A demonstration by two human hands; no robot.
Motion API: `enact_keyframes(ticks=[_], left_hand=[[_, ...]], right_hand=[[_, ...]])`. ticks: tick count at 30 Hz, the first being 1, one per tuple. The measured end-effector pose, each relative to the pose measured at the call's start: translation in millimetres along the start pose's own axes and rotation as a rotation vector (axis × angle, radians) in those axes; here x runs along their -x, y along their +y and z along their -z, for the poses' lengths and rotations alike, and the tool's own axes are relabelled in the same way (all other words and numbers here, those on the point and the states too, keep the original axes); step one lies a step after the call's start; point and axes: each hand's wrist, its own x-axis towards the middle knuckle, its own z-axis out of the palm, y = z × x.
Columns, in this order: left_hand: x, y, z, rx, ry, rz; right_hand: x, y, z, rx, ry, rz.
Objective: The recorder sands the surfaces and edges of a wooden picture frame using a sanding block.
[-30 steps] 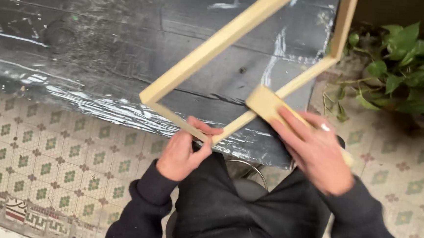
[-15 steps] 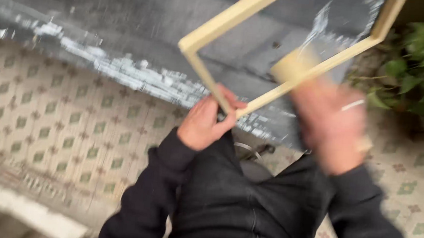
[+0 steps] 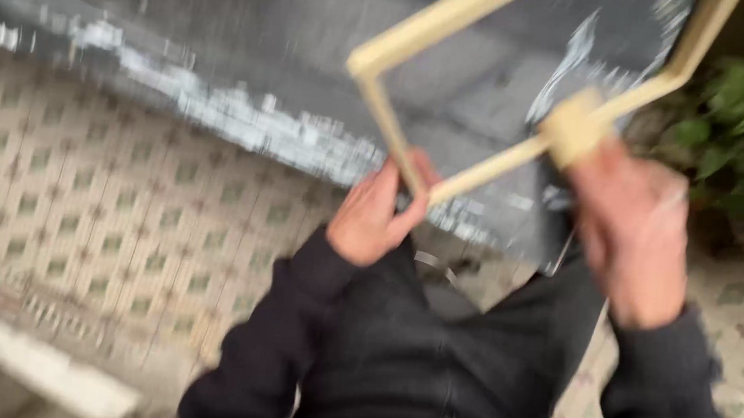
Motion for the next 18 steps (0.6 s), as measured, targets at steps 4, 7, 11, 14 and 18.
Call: enact_keyframes(ticks=[4, 7, 11, 14, 18], left_hand=[[-8, 2, -3, -0.123, 0.061, -0.125], [4, 2, -4, -0.059, 0.092, -0.069], [10, 6, -5, 0.023, 0.094, -0.038], [0, 4, -10, 0.061, 0.108, -0.093], [17, 3, -8, -0.020, 0.156, -0.084]], right_hand=[[4, -35, -10, 0.116, 0.114, 0.007], [2, -31, -2, 0.014, -0.099, -0.029], [8, -37, -18, 0.067, 0.014, -0.062], [5, -46, -11, 0.066, 0.002, -0.101], [-13, -61, -2, -0.042, -0.117, -0.288]])
